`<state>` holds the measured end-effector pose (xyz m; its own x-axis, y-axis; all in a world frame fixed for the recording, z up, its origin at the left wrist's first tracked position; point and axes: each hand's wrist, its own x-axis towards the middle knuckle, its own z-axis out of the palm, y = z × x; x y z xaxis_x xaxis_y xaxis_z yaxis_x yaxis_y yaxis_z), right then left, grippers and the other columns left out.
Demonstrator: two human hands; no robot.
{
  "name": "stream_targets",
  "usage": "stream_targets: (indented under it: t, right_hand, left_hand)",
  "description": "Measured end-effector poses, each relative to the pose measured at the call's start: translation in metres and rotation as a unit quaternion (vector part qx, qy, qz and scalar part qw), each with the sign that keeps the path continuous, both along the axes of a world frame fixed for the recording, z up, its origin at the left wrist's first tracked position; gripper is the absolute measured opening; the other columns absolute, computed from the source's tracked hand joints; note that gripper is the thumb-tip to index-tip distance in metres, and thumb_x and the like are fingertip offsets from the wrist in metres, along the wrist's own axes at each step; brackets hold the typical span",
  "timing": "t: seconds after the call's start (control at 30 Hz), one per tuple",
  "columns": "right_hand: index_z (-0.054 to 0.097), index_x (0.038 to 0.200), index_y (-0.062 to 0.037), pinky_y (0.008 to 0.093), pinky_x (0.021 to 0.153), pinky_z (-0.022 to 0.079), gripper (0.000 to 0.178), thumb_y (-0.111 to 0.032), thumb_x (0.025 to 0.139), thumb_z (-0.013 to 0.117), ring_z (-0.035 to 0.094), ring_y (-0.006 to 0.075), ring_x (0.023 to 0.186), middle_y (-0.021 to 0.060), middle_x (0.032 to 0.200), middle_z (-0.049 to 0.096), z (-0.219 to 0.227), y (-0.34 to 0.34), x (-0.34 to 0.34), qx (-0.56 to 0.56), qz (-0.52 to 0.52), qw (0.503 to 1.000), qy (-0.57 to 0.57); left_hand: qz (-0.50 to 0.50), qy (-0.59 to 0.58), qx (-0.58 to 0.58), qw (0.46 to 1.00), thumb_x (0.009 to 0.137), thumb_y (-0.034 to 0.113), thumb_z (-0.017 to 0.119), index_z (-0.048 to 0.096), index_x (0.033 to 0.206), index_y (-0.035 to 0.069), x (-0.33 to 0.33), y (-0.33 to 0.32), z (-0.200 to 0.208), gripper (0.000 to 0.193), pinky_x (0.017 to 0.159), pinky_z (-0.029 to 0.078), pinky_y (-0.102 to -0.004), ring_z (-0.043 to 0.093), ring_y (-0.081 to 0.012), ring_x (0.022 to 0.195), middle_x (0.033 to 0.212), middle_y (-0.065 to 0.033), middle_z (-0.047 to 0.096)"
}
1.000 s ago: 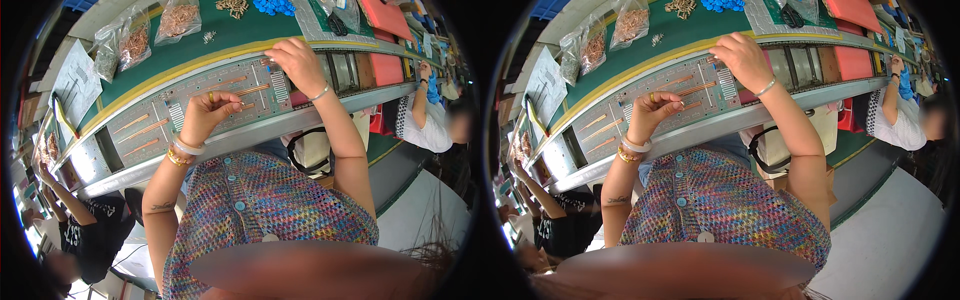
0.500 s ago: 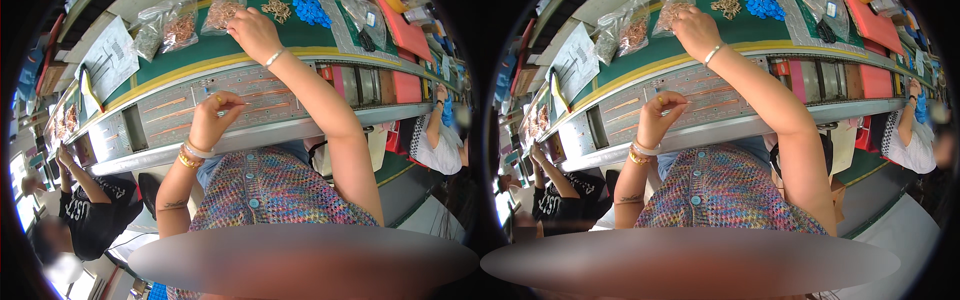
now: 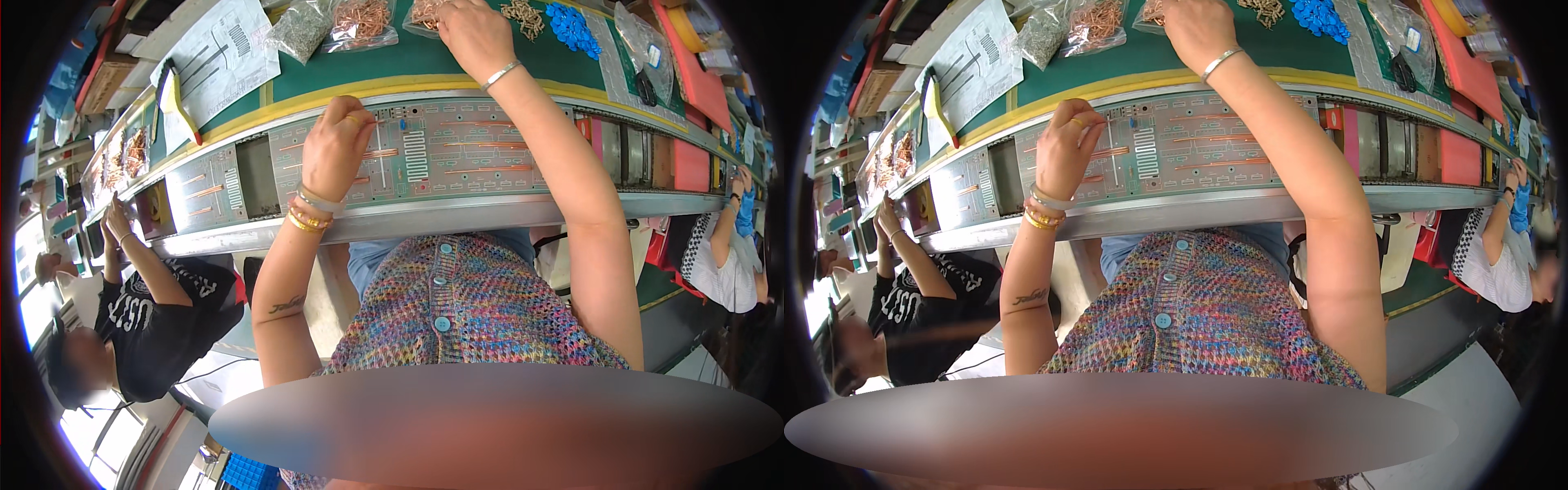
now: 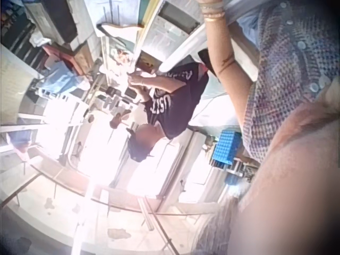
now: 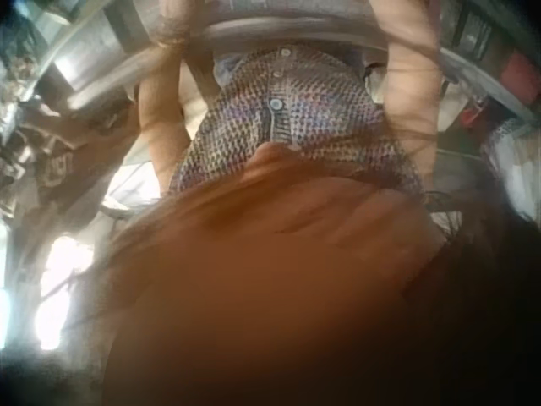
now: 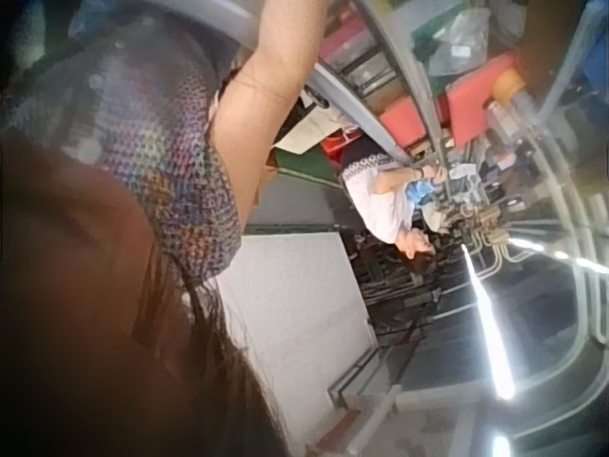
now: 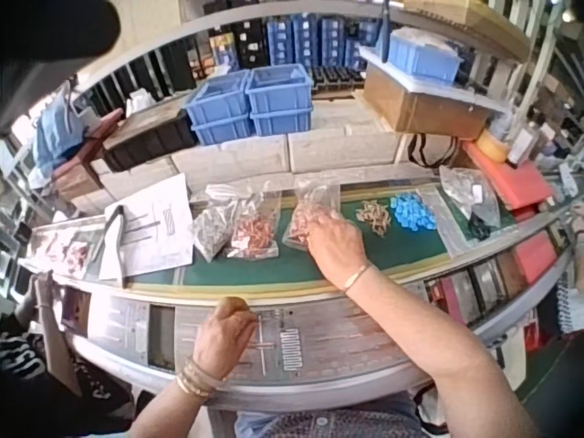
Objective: Manually assemble small metal and plastic components onto a base plate following a reference diagram.
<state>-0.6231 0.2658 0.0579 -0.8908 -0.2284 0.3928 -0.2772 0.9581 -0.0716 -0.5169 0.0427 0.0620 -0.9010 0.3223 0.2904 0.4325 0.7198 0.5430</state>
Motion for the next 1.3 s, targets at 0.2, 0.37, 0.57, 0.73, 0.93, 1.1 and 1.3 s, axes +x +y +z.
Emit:
stream_targets:
  t: [0.2, 0.37, 0.57, 0.73, 0.93, 1.1, 1.3]
  right_hand:
    - [0.064, 0.082, -0.0071, 0.0359, 0.070, 0.051, 0.007, -0.012, 0.079, 0.060, 0.061, 0.0267, 0.082, 0.0104, 0.083, 0.063, 0.018, 0.005, 0.019, -0.130, 0.052, 0.990, -0.019]
    - [0.061, 0.078, -0.0116, 0.0345, 0.064, 0.050, 0.013, -0.023, 0.078, 0.067, 0.060, 0.0218, 0.078, 0.0022, 0.076, 0.063, -0.011, 0.028, 0.022, -0.100, 0.030, 0.993, -0.049]
    - [0.059, 0.083, -0.0122, 0.0326, 0.061, 0.050, 0.006, -0.018, 0.083, 0.061, 0.061, 0.0194, 0.072, 0.0005, 0.076, 0.064, -0.012, 0.038, 0.030, -0.045, 0.059, 0.997, -0.015]
    - [0.060, 0.082, -0.0076, 0.0328, 0.061, 0.048, 0.012, -0.019, 0.084, 0.060, 0.061, 0.0227, 0.067, 0.0040, 0.075, 0.065, -0.011, 0.033, 0.035, -0.461, 0.101, 0.851, -0.233]
    - [0.059, 0.084, -0.0101, 0.0315, 0.063, 0.047, 0.009, -0.019, 0.085, 0.061, 0.058, 0.0178, 0.070, 0.0004, 0.077, 0.062, -0.017, 0.030, 0.045, -0.210, 0.084, 0.968, -0.105]
    - [0.059, 0.081, -0.0111, 0.0347, 0.063, 0.047, 0.009, -0.020, 0.082, 0.062, 0.056, 0.0209, 0.075, 0.0006, 0.073, 0.058, -0.010, 0.036, 0.048, -0.132, 0.083, 0.987, -0.035]
    - [0.061, 0.073, -0.0116, 0.0335, 0.061, 0.049, 0.011, -0.020, 0.079, 0.066, 0.057, 0.0202, 0.073, 0.0008, 0.069, 0.056, 0.001, 0.047, 0.055, -0.089, 0.063, 0.992, -0.056]
  left_hand:
    - [-0.041, 0.021, -0.075, 0.996, 0.075, 0.010, 0.066, 0.063, 0.077, 0.006, -0.008, 0.016, -0.005, 0.005, 0.064, 0.050, -0.0355, 0.059, -0.0241, 0.079, 0.093, -0.0030, 0.054]
    - [-0.040, 0.026, -0.102, 0.994, 0.075, 0.010, 0.066, 0.063, 0.076, 0.006, -0.012, 0.019, -0.008, 0.005, 0.063, 0.051, -0.0349, 0.058, -0.0236, 0.080, 0.093, -0.0026, 0.054]
    - [-0.055, 0.030, -0.124, 0.990, 0.074, 0.008, 0.063, 0.062, 0.077, 0.005, -0.013, 0.021, -0.008, 0.004, 0.064, 0.052, -0.0339, 0.058, -0.0226, 0.082, 0.092, -0.0035, 0.053]
    - [-0.076, 0.041, -0.155, 0.984, 0.074, 0.006, 0.061, 0.060, 0.078, 0.005, -0.016, 0.023, -0.004, 0.005, 0.064, 0.053, -0.0327, 0.058, -0.0219, 0.083, 0.092, -0.0044, 0.052]
    - [-0.077, 0.035, -0.182, 0.980, 0.073, 0.006, 0.061, 0.060, 0.079, 0.005, -0.016, 0.023, -0.003, 0.005, 0.065, 0.053, -0.0328, 0.058, -0.0218, 0.084, 0.092, -0.0045, 0.051]
    - [-0.100, 0.040, -0.188, 0.976, 0.073, 0.005, 0.060, 0.060, 0.081, 0.005, -0.018, 0.022, -0.004, 0.007, 0.066, 0.053, -0.0323, 0.058, -0.0216, 0.084, 0.093, -0.0051, 0.050]
    - [-0.117, -0.014, -0.132, 0.984, 0.075, 0.011, 0.065, 0.064, 0.078, 0.007, -0.024, 0.019, 0.002, 0.005, 0.066, 0.051, -0.0335, 0.060, -0.0217, 0.081, 0.090, -0.0018, 0.058]
